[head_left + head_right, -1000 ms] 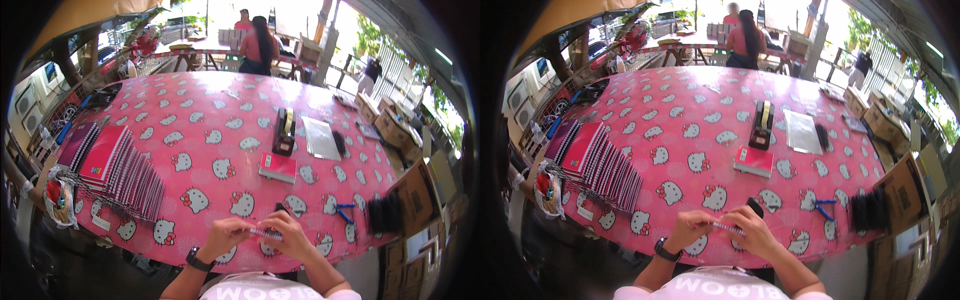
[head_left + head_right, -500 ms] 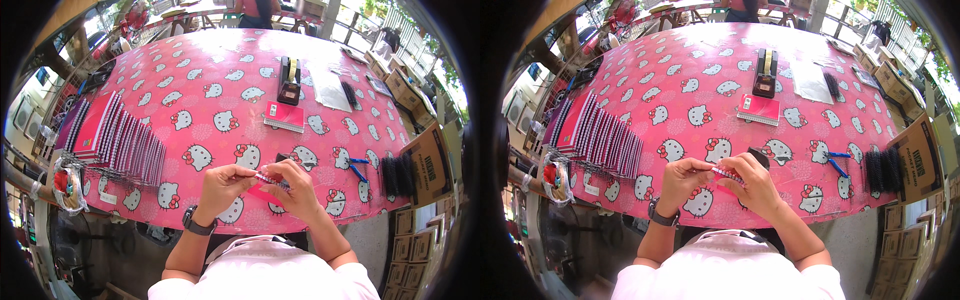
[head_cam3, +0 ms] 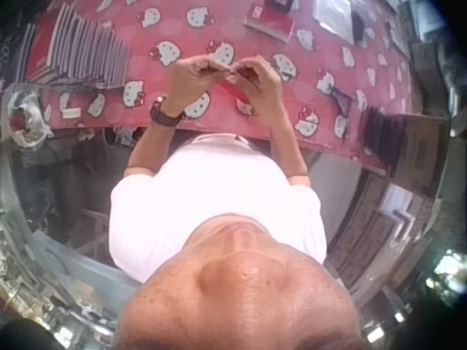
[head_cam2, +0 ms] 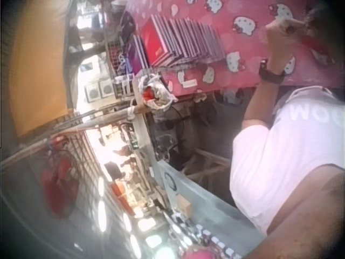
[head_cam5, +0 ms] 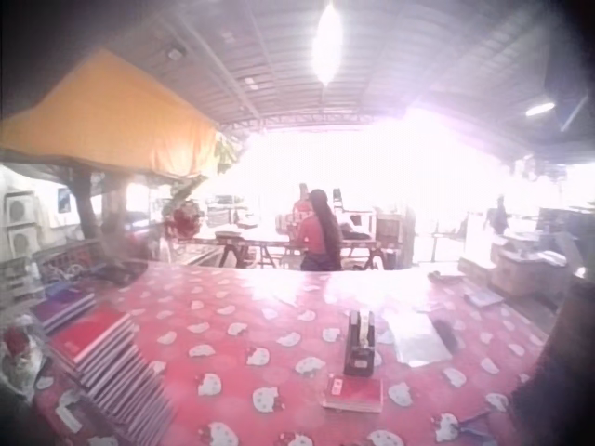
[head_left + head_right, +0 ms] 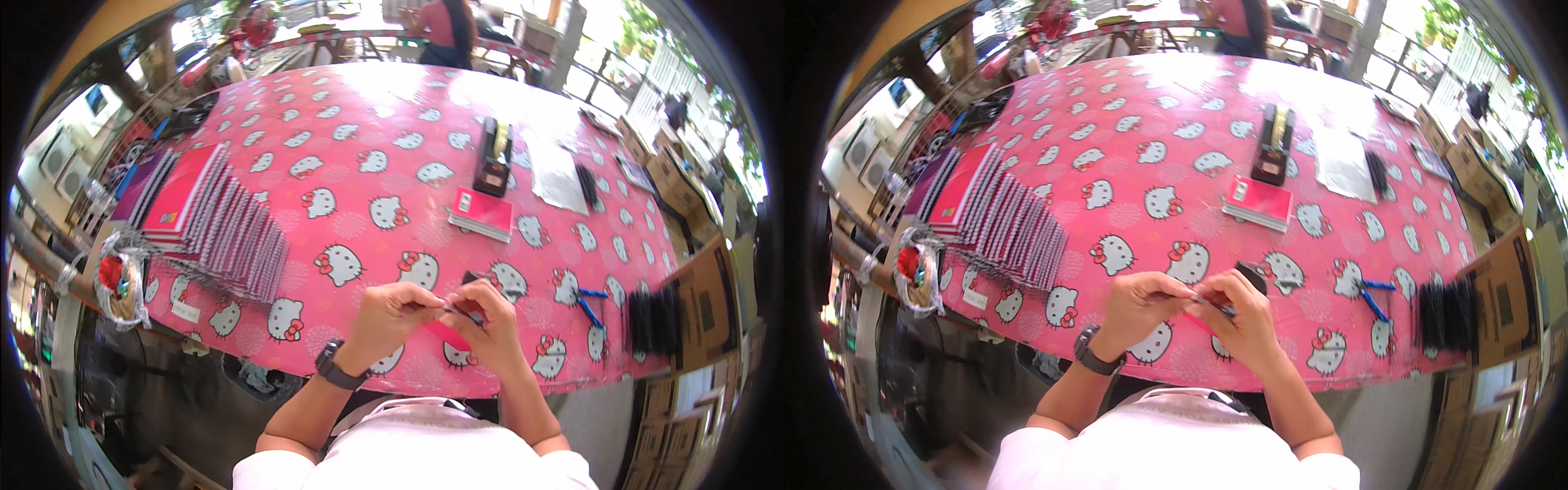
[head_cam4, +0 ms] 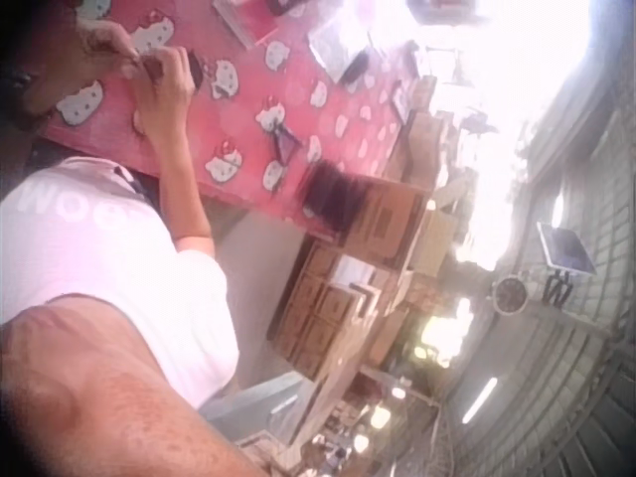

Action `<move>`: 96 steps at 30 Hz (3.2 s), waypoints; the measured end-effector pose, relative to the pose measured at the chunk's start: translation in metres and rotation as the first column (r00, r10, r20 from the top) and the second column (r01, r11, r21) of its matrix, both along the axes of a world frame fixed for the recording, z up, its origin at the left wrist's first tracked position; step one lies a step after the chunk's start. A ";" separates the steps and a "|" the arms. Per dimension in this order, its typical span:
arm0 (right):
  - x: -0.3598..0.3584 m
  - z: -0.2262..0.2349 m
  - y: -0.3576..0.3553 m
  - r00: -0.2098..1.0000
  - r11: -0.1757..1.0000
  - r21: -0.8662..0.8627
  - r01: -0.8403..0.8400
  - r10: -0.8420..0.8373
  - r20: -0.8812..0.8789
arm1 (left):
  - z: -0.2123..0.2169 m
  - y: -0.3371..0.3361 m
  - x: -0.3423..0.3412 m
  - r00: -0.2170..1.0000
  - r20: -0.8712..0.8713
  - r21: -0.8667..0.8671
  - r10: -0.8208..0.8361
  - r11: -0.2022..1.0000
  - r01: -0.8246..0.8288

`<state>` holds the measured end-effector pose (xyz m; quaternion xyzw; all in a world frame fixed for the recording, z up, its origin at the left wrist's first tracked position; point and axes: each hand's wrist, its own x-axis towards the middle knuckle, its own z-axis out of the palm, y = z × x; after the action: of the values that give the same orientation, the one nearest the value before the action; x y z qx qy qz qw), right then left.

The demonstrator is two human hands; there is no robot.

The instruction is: The person repeatedly picks up a pink notebook and a black plastic piece, inserts the piece into the notebook spine, and places the assembled notebook on a stack. The person continues this process for multiple notebooks.

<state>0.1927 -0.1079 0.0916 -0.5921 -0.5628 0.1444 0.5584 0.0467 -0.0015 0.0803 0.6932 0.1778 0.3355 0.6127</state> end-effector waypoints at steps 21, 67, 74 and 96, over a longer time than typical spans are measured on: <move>-0.001 -0.001 0.008 0.897 0.972 0.228 -0.058 0.151 -0.416 | -0.035 -0.038 0.007 0.904 0.299 -0.016 0.305 0.949 -0.315; 0.074 -0.090 -0.110 0.835 0.829 -0.174 0.532 -0.547 -0.051 | -0.078 0.110 0.222 0.782 -0.523 0.845 0.340 0.088 0.527; 0.070 -0.082 -0.088 0.904 0.907 -0.071 0.415 -0.420 -0.086 | -0.077 0.104 0.211 0.798 -0.470 0.729 0.377 -0.343 0.592; 0.175 -0.075 -0.086 0.688 0.725 -0.140 0.674 -0.547 0.476 | -0.035 -0.001 0.065 0.906 -0.368 0.895 0.209 0.342 0.284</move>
<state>0.3677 -0.1937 0.0166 -0.8418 -0.4026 -0.0925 0.3475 0.1120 -0.0029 0.0456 0.9754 0.0636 0.2033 0.0570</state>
